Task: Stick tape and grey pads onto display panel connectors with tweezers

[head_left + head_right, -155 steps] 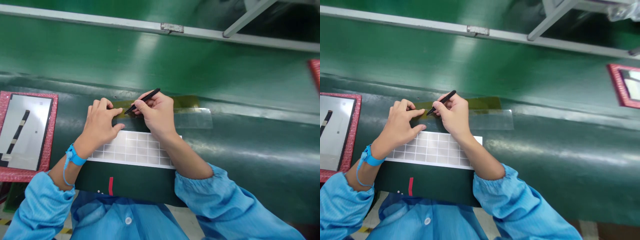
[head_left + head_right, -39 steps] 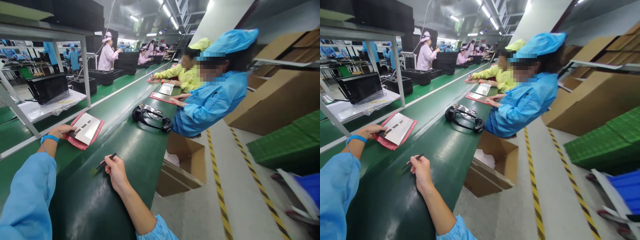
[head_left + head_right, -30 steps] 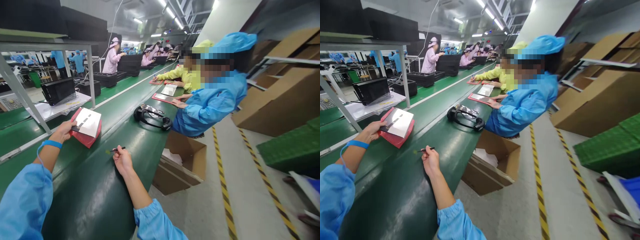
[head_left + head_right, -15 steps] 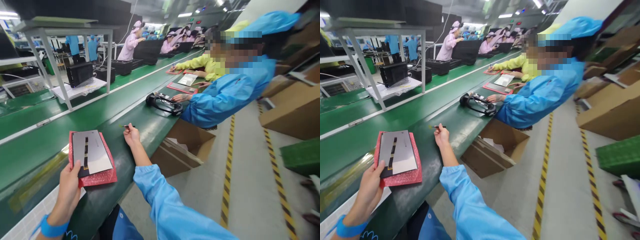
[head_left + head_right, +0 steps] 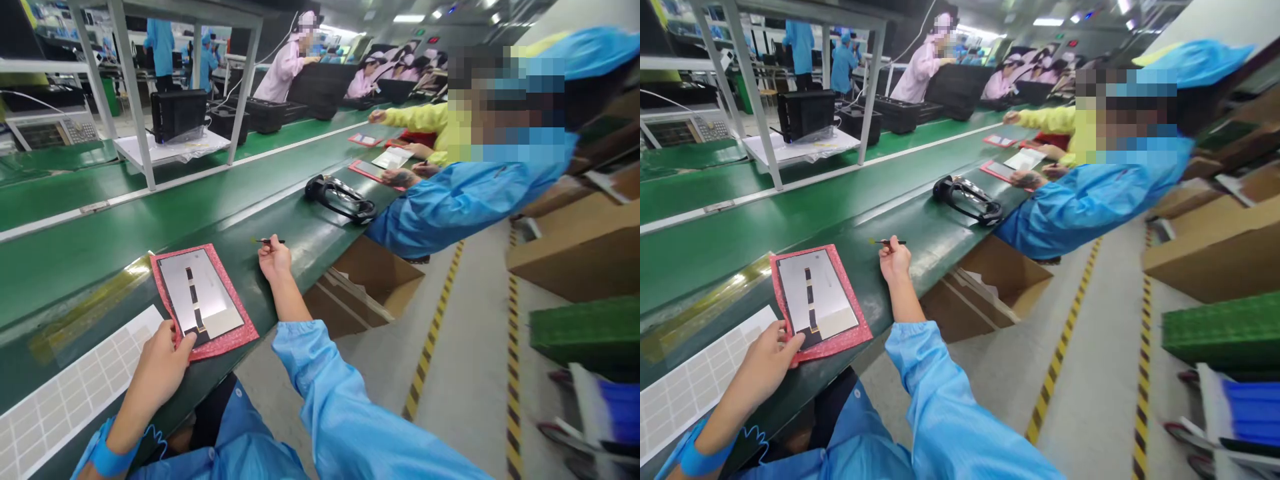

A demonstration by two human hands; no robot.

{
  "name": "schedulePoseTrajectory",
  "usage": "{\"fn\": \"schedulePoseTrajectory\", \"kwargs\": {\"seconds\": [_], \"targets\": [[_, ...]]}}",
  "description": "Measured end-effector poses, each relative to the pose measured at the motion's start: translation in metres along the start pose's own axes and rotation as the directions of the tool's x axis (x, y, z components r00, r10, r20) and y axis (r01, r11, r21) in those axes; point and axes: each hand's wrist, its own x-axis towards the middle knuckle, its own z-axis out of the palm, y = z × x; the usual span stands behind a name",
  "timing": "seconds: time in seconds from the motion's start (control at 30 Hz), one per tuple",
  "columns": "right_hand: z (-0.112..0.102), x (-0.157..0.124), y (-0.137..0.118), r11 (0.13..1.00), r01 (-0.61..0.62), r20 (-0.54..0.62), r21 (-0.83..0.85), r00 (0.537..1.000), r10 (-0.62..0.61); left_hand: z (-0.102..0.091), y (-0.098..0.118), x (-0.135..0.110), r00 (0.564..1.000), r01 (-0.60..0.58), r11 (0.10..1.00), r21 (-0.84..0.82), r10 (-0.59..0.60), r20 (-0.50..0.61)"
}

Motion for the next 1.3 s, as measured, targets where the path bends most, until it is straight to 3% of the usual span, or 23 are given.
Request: {"fn": "schedulePoseTrajectory", "kwargs": {"seconds": [0.07, 0.2, 0.4, 0.6, 0.7, 0.8, 0.93, 1.03, 1.17, 1.3], "targets": [[0.0, -0.003, -0.003, 1.0, -0.002, 0.001, -0.006, 1.0, 0.002, -0.003, -0.002, -0.009, 0.999, -0.032, 0.979, 0.203, 0.034, -0.007], [-0.002, -0.015, -0.009, 0.999, -0.032, 0.03, -0.043, 0.999, 0.033, 0.006, -0.011, -0.027, 0.986, -0.142, 0.801, 0.582, 0.169, 0.008], [-0.012, -0.061, -0.008, 0.968, -0.131, 0.2, -0.213, 0.964, 0.175, 0.022, -0.026, -0.039, 0.99, -0.075, 0.816, 0.574, 0.128, -0.052], [-0.018, -0.128, 0.005, 0.898, -0.038, 0.486, -0.438, 0.83, 0.273, 0.022, -0.026, -0.045, 0.99, -0.094, 0.798, 0.595, 0.135, -0.025], [-0.018, -0.144, 0.005, 0.867, 0.041, 0.455, -0.496, 0.863, 0.219, 0.021, -0.019, -0.05, 0.99, -0.09, 0.734, 0.673, 0.14, -0.021], [-0.02, -0.147, -0.001, 0.836, 0.146, 0.385, -0.53, 0.919, 0.083, 0.021, -0.012, -0.057, 0.961, -0.144, 0.606, 0.783, 0.276, -0.037], [-0.021, -0.148, -0.007, 0.777, 0.203, 0.402, -0.596, 0.913, 0.07, 0.025, -0.009, -0.058, 0.833, -0.333, 0.542, 0.772, 0.552, -0.028], [-0.02, -0.154, -0.006, 0.741, 0.19, 0.432, -0.644, 0.89, 0.147, 0.031, -0.014, -0.052, 0.765, -0.471, 0.536, 0.701, 0.643, 0.022], [-0.019, -0.166, -0.002, 0.699, 0.159, 0.392, -0.697, 0.901, 0.186, 0.036, -0.023, -0.044, 0.79, -0.526, 0.522, 0.671, 0.593, 0.157], [-0.019, -0.172, 0.001, 0.676, 0.113, 0.333, -0.729, 0.92, 0.205, 0.035, -0.026, -0.043, 0.798, -0.529, 0.549, 0.647, 0.581, 0.161]]}}
